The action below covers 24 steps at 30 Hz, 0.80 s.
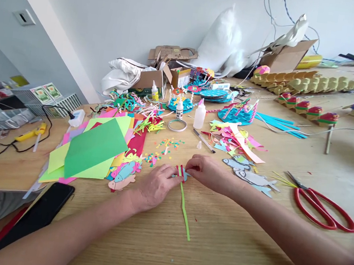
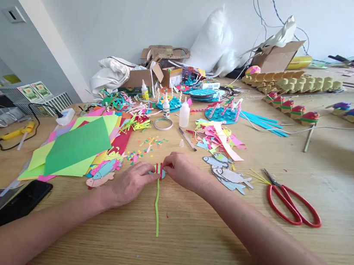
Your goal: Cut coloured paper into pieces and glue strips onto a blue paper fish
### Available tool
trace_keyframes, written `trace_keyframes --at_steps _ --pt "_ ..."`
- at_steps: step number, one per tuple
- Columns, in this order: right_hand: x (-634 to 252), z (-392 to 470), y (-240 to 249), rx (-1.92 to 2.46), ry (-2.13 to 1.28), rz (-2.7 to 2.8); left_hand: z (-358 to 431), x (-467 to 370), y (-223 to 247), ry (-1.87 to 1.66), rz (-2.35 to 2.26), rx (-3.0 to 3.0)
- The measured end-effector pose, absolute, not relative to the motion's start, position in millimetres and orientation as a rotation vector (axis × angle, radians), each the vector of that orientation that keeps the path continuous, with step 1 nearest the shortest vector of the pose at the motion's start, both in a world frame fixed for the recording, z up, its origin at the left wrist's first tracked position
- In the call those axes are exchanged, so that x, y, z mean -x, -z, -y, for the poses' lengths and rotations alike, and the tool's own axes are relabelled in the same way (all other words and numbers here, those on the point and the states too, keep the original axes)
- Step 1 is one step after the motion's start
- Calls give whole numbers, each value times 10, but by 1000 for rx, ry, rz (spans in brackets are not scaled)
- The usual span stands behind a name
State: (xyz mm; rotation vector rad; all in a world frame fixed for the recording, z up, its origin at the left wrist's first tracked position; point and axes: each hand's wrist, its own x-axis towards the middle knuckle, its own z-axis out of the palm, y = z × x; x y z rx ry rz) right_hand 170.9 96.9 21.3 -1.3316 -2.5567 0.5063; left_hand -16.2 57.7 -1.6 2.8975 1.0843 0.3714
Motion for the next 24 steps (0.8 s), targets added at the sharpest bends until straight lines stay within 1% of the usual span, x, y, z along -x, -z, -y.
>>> trace_keyframes --at_steps 9,16,24 --pt "-1577 -977 -159 1424 -572 2625 -531 143 104 -357 -1102 -2861" --pt "-1517 -1024 -124 1500 -534 2636 -534 147 128 -317 -1113 -2889" --pt "-1515 -1223 -139 1520 -490 2617 -532 150 161 -401 -1116 -2903"
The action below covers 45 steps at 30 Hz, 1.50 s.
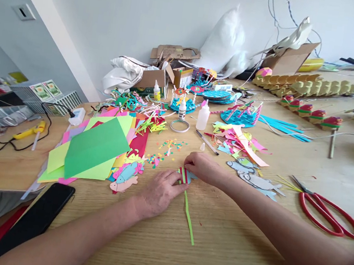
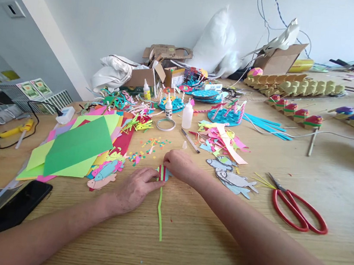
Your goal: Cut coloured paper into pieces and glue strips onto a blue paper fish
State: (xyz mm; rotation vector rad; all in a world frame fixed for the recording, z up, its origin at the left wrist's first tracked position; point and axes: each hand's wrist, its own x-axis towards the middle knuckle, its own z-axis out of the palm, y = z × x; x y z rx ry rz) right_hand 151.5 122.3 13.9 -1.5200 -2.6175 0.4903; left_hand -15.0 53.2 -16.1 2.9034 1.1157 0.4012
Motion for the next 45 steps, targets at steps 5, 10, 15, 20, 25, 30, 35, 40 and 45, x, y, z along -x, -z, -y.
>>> trace_keyframes --at_steps 5,10,15,20,25,30,35,40,45 --pt "-1528 -1175 -157 1525 -513 2594 -529 155 174 -402 -1121 -2903" --pt "-1521 -1173 -121 1526 -509 2607 -520 156 177 -356 -1144 -2901" --pt "-1501 -1184 -182 1529 -453 2586 -517 161 178 -368 -1132 -2946" --pt "-1437 -1114 -202 1540 -508 2622 -520 160 194 -384 -1119 -2954" --pt "-1440 -1144 -227 1557 -430 2569 -514 168 192 -455 -1078 -2945" --pt "-1580 -994 -286 1470 -337 2524 -593 221 80 -604 -1093 -2755" --pt "-1717 -600 -170 1222 -206 2655 -683 263 82 -545 -994 -2751" --pt "-1729 -345 -52 879 56 2805 -650 226 134 -514 -1013 -2720" --pt "-1718 -343 25 737 203 2870 -584 199 137 -504 -1087 -2707"
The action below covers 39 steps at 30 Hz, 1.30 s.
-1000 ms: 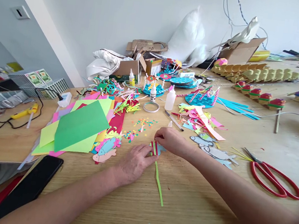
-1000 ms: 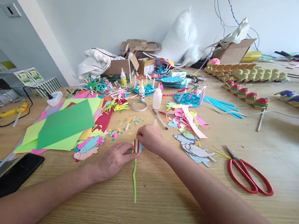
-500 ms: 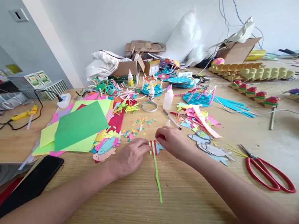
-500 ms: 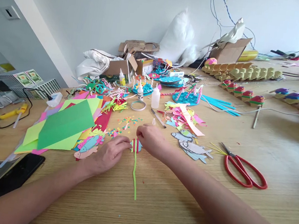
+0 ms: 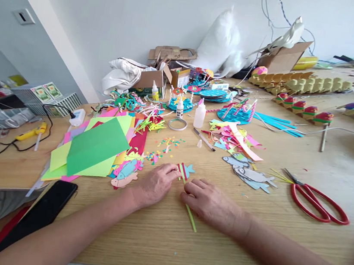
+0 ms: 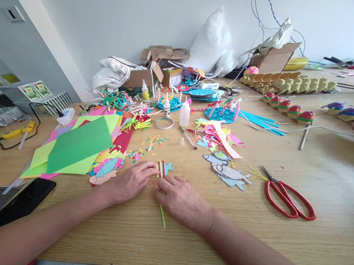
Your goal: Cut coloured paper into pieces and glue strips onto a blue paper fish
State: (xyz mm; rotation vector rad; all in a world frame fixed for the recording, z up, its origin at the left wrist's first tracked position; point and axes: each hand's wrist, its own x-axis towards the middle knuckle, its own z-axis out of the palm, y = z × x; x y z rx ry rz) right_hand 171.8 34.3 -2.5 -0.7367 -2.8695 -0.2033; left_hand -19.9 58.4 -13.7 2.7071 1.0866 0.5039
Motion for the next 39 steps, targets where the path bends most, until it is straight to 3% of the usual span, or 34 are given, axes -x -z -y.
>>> trace_keyframes --at_steps 10,22,39 --pt "-1815 -345 11 1008 -162 2769 -679 223 86 -440 -882 -2956" --pt "-1824 -313 -27 1077 -357 2681 -719 249 169 -405 -724 -3171" --pt "-1822 -344 11 1198 -309 2569 -747 250 153 -413 -702 -3207"
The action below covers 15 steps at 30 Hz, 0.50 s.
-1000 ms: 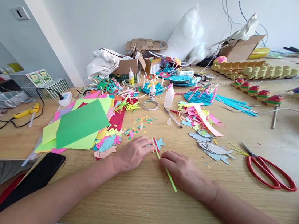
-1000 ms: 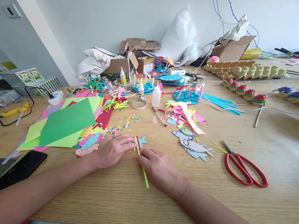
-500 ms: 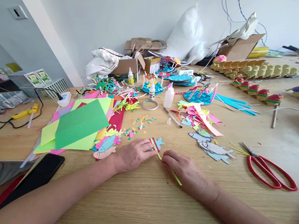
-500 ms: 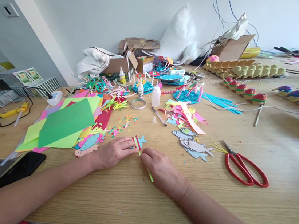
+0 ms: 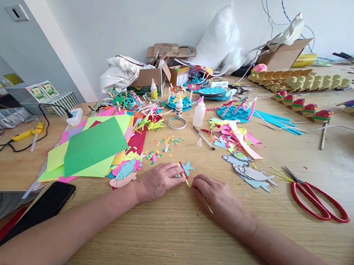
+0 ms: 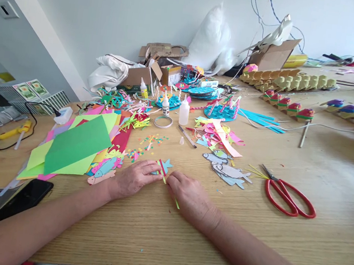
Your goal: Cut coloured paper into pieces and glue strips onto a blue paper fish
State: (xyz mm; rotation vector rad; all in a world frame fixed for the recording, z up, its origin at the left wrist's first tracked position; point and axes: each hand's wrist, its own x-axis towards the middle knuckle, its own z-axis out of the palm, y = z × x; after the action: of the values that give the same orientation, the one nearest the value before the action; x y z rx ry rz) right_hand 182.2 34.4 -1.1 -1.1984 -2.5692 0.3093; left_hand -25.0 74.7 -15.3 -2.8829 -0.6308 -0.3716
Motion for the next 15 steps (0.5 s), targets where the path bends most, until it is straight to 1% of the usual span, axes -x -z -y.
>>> trace_keyframes --at_steps 6,15 --pt "-1876 -396 53 1276 -321 2364 -753 263 175 366 578 2831" --pt "-1985 -461 10 1325 -339 2207 -735 253 138 336 588 2850"
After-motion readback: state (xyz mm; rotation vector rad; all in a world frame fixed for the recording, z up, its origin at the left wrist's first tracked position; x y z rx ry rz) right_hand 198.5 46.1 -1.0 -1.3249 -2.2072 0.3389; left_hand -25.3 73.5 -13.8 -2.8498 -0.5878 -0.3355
